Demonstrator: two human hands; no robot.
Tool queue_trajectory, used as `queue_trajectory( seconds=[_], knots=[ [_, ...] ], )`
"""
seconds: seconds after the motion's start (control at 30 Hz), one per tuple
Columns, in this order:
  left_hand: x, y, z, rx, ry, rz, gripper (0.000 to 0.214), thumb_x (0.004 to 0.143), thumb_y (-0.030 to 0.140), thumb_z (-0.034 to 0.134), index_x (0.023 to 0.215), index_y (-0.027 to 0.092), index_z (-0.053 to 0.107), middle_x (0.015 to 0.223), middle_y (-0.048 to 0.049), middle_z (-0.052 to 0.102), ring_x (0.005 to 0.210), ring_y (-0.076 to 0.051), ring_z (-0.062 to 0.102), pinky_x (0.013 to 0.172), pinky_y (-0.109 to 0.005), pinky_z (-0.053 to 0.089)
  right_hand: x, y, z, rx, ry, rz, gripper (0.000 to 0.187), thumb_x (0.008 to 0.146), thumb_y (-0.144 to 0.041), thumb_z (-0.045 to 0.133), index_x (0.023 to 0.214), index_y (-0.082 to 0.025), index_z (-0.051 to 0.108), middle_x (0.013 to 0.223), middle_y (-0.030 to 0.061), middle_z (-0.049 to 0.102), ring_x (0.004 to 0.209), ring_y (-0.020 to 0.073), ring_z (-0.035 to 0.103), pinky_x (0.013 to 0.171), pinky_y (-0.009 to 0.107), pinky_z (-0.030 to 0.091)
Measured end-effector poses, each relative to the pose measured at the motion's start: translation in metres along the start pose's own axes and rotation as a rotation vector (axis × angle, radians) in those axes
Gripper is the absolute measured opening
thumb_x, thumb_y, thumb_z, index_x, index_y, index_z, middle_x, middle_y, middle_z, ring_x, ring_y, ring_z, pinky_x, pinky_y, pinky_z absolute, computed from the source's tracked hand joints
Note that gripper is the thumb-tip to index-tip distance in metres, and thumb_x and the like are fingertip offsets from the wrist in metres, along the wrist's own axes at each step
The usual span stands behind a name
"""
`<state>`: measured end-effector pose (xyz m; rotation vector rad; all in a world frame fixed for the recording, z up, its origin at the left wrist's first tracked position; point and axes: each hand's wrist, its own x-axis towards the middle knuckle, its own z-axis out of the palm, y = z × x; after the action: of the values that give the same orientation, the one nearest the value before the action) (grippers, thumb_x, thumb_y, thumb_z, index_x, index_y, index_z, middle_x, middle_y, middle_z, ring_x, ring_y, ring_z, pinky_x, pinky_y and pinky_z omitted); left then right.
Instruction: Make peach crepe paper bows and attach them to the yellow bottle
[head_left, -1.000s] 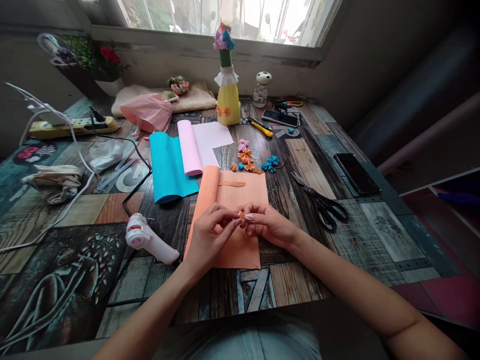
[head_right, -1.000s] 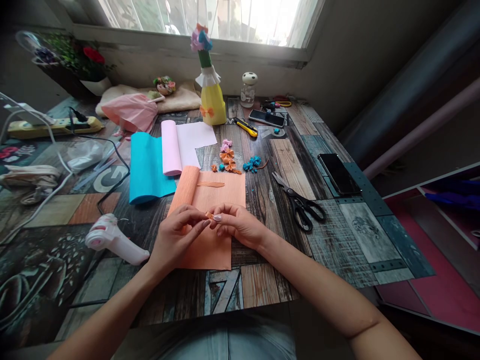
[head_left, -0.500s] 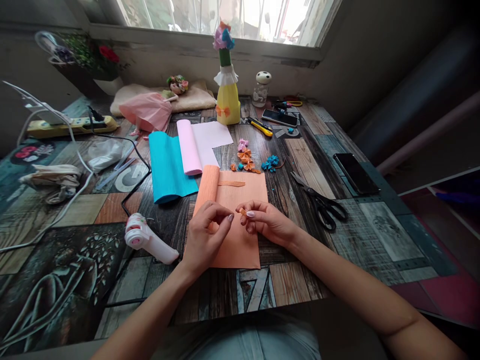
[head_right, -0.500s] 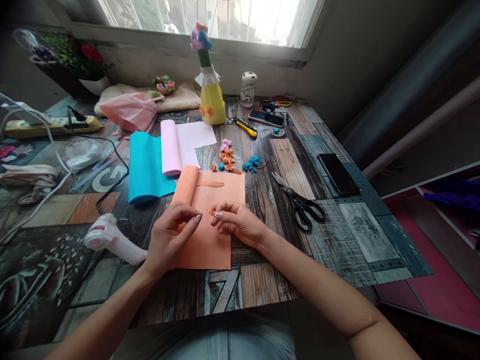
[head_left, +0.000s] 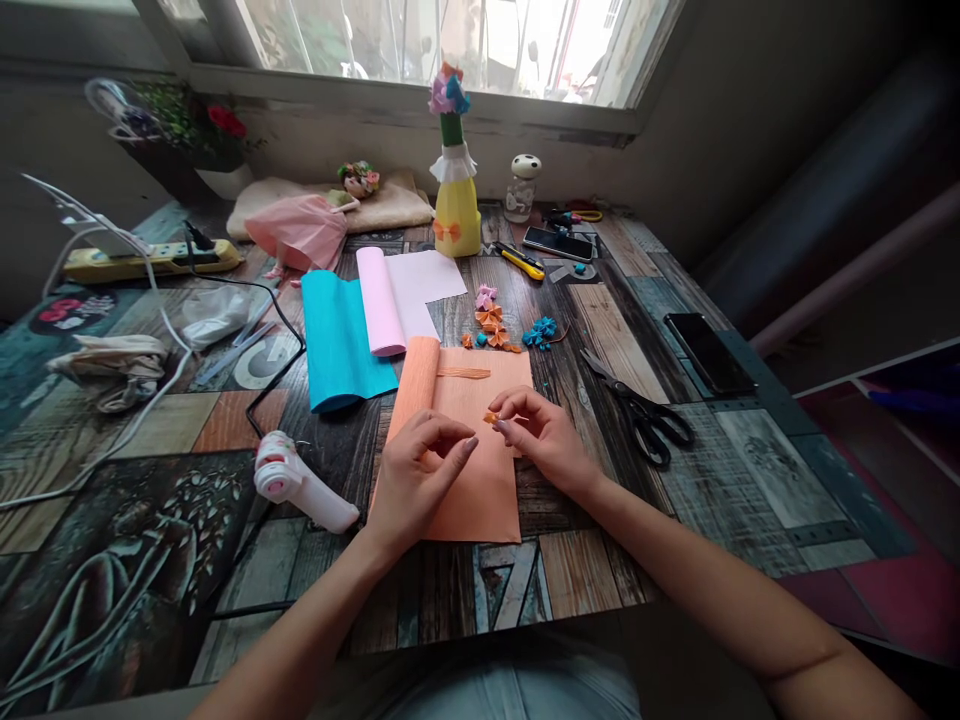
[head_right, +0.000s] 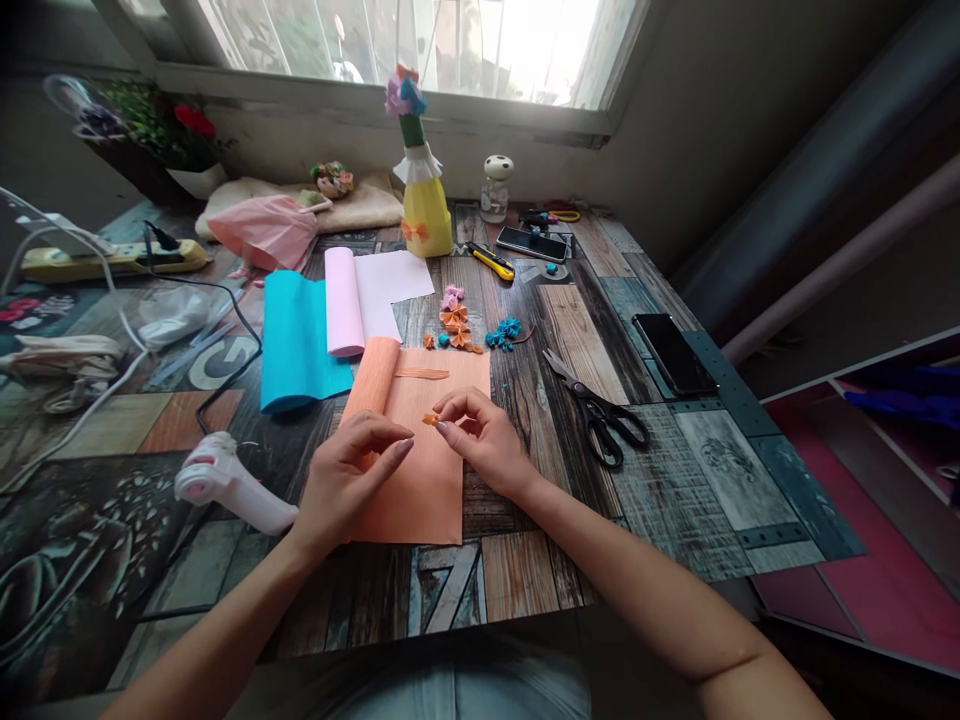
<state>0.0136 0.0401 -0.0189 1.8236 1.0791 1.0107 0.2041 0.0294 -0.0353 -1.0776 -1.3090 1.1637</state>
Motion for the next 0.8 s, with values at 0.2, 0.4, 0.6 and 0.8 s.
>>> queue_trajectory(
  seconds=[0.2, 0.4, 0.6, 0.8],
  knots=[
    [-0.0008, -0.0051, 0.0011, -0.135, 0.002, -0.12, 0.015, 0.088, 0.032, 0.06, 0.085, 0.019, 0.067, 0.085, -0.0036, 0.066, 0.079, -0.016, 0.062, 0.068, -0.025, 0.047, -0.0049, -0.0035, 0.0033, -0.362, 0.014, -0.29, 0.007, 0.087, -0.016, 0.058, 0.084, -0.023, 0.06, 0.099, 0.006, 0.06, 0.095, 0.019, 0.058, 0.073, 0.031, 0.051],
    [-0.0001, -0.0036, -0.0002, -0.219, -0.053, -0.183, 0.022, 0.089, 0.037, 0.058, 0.095, 0.019, 0.069, 0.087, -0.0051, 0.07, 0.077, -0.016, 0.063, 0.064, -0.026, 0.049, -0.0064, -0.0031, 0.0037, -0.411, -0.038, -0.305, 0.008, 0.087, -0.015, 0.058, 0.084, -0.023, 0.059, 0.104, 0.0074, 0.059, 0.102, 0.0219, 0.058, 0.079, 0.036, 0.052],
    [-0.0012, -0.0053, 0.0029, -0.229, -0.083, -0.2, 0.021, 0.086, 0.037, 0.063, 0.09, 0.017, 0.069, 0.084, -0.006, 0.071, 0.077, -0.017, 0.065, 0.062, -0.025, 0.051, -0.0075, -0.0025, 0.0044, -0.444, -0.063, -0.343, 0.009, 0.087, -0.014, 0.057, 0.086, -0.023, 0.058, 0.105, 0.0075, 0.058, 0.103, 0.0217, 0.058, 0.086, 0.039, 0.051],
    [-0.0001, -0.0035, 0.0018, -0.303, -0.098, -0.26, 0.02, 0.085, 0.037, 0.064, 0.084, 0.017, 0.069, 0.074, -0.0029, 0.068, 0.066, -0.014, 0.063, 0.059, -0.024, 0.05, -0.0073, -0.0052, 0.0059, -0.449, -0.091, -0.384, 0.012, 0.087, -0.012, 0.055, 0.089, -0.023, 0.058, 0.103, 0.0076, 0.058, 0.101, 0.0211, 0.058, 0.083, 0.037, 0.051]
  ],
)
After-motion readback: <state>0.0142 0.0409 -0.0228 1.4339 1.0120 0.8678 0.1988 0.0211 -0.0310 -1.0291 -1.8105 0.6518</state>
